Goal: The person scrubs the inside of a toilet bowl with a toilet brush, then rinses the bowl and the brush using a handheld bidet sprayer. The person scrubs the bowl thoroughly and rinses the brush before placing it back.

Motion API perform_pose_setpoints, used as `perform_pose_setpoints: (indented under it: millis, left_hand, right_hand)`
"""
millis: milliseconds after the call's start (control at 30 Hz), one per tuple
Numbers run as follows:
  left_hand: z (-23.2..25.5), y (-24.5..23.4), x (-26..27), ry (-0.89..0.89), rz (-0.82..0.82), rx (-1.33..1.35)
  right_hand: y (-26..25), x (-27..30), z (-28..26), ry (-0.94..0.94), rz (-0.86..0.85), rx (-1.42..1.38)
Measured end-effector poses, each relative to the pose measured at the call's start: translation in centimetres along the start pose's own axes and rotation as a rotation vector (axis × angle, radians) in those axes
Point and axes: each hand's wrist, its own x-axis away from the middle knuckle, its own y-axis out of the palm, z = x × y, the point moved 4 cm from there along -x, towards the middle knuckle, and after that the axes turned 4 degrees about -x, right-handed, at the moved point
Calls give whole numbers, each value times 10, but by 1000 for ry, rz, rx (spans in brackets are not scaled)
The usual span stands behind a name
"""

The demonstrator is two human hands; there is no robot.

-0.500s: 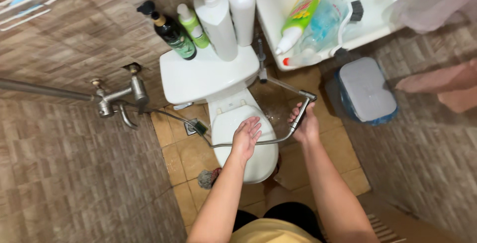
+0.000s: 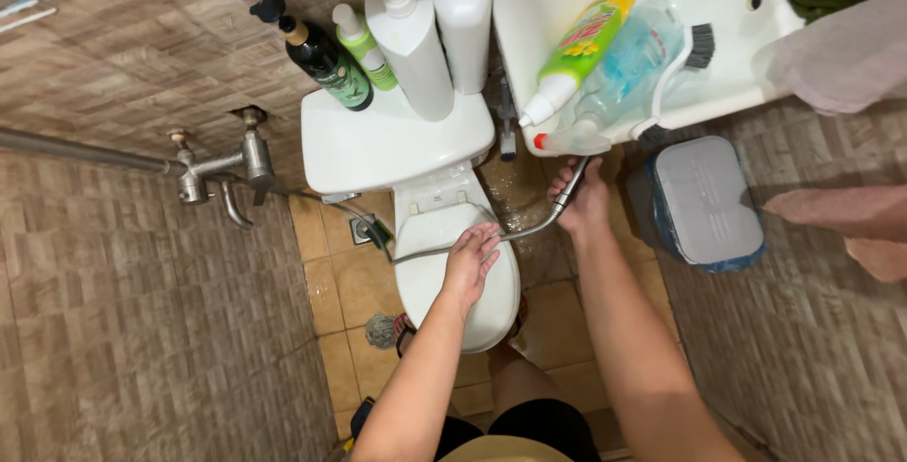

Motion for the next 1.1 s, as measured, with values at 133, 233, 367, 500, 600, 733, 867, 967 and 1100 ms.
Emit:
perform_pose_setpoints:
  millis: [133, 233, 367, 500, 600, 733, 867, 967, 1100]
  left_hand:
    - [-3, -4, 3, -11, 25, 18]
    - [-3, -8, 2, -2, 29, 21]
    - [-9, -12, 0, 8, 40, 35]
    - [-17, -12, 0, -4, 49, 39]
    - [-22, -13, 1, -15, 50, 29]
    - [-28, -16, 3, -32, 46, -1]
    - [-30, -19, 3, -33, 47, 8]
    - [-31, -20, 6, -35, 46, 15]
    - [-30, -21, 8, -19, 29, 22]
  right_hand:
    - [-4, 8, 0, 50, -16, -38]
    - [-3, 9, 0, 58, 48, -17]
    - [4, -3, -8, 30, -23, 30]
    - [-7, 0, -6, 63, 1, 97]
    - [-27, 10, 2, 98, 34, 114]
    - [-51, 21, 12, 120, 52, 176]
    - [-48, 22, 9, 80, 95, 155]
    - [-32, 22, 1, 16, 67, 156]
    - [-18, 31, 6, -7, 27, 244]
